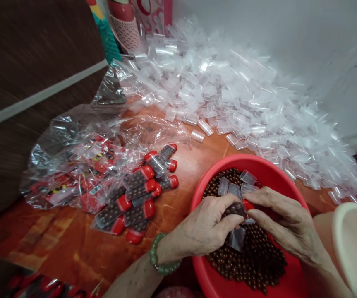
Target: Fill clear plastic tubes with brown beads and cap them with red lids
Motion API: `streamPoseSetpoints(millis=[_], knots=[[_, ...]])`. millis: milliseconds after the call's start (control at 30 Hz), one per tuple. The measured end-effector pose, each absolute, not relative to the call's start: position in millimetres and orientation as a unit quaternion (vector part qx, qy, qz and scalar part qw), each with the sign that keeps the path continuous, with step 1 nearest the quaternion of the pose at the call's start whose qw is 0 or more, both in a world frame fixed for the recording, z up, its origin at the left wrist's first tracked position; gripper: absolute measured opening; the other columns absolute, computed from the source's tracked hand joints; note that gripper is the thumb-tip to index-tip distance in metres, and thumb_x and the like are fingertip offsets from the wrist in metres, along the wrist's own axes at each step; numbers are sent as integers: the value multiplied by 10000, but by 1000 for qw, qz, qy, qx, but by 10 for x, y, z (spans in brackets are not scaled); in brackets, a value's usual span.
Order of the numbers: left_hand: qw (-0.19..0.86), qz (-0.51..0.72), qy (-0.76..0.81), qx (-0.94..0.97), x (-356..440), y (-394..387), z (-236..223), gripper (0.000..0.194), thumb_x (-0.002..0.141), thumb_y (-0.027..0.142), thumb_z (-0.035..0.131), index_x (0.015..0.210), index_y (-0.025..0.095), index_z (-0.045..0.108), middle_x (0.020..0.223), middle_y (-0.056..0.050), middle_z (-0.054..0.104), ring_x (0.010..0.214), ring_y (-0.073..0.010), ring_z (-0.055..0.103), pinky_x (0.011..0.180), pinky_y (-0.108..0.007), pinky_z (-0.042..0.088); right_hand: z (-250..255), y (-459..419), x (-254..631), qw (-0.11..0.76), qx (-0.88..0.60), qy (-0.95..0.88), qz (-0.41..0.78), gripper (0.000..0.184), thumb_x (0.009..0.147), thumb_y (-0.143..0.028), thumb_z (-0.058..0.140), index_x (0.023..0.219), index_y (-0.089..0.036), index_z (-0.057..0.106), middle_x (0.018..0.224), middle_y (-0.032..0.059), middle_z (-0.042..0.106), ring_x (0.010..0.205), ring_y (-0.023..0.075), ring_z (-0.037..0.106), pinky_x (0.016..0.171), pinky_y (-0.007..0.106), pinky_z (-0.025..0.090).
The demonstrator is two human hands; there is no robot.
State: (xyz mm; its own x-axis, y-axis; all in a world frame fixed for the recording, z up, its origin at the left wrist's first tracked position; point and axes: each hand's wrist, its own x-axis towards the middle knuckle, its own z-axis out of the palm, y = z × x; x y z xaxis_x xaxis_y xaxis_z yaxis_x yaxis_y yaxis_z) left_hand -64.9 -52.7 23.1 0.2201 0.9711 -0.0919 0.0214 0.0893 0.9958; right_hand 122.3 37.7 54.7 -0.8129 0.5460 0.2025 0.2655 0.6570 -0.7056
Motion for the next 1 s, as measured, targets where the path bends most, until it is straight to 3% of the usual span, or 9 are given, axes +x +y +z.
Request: streamPoseSetpoints(millis=[267, 433, 700, 833, 933, 1000], knots=[[556, 379, 484, 559, -640, -557, 205, 144, 950, 237, 457, 913, 162, 574, 782, -25, 648, 715, -151, 584, 674, -265, 419, 551, 402, 1248, 170, -218, -886, 372, 325, 877, -137, 671, 1162, -291, 692, 970, 47, 729, 847, 190, 692, 743, 290, 569], [516, 367, 507, 584, -600, -577, 170, 137, 954, 236, 451, 842, 185, 512, 782, -15, 612, 715, -155, 551, 676, -280, 394, 522, 421, 1254, 150, -229, -871, 408, 250, 878, -144, 671, 1083, -283, 700, 865, 17, 686, 761, 154, 656, 677, 250, 543], [464, 375, 511, 619, -592, -595, 125, 158, 988, 226, 392, 850, 196, 463, 815, -14, 570, 732, -152, 517, 691, -279, 375, 444, 333, 1240, 165, -253, -866, 398, 310, 902, -142, 637, 1168, -302, 647, 963, 18, 690, 875, 161, 654, 800, 279, 526], [461, 384, 510, 616, -608, -583, 156, 147, 976, 247, 419, 852, 198, 482, 807, -18, 588, 737, -161, 533, 683, -277, 383, 505, 398, 1285, 148, -250, -866, 406, 322, 887, -219, 681, 1188, -334, 672, 980, 19, 715, 898, 170, 675, 840, 280, 548], [494, 397, 505, 585, -628, -555, 199, 125, 960, 252, 446, 892, 190, 530, 818, -22, 618, 758, -166, 559, 699, -280, 400, 594, 481, 1384, 123, -258, -843, 456, 509, 797, -357, 786, 1286, -357, 642, 1144, 47, 724, 1050, 224, 688, 914, 307, 565], [526, 409, 487, 565, -642, -536, 222, 137, 962, 238, 438, 919, 180, 554, 814, -16, 627, 744, -153, 567, 698, -274, 407, 622, 514, 1447, 125, -281, -799, 516, 634, 770, -381, 807, 1363, -355, 583, 1198, 72, 714, 1070, 243, 696, 880, 307, 591]])
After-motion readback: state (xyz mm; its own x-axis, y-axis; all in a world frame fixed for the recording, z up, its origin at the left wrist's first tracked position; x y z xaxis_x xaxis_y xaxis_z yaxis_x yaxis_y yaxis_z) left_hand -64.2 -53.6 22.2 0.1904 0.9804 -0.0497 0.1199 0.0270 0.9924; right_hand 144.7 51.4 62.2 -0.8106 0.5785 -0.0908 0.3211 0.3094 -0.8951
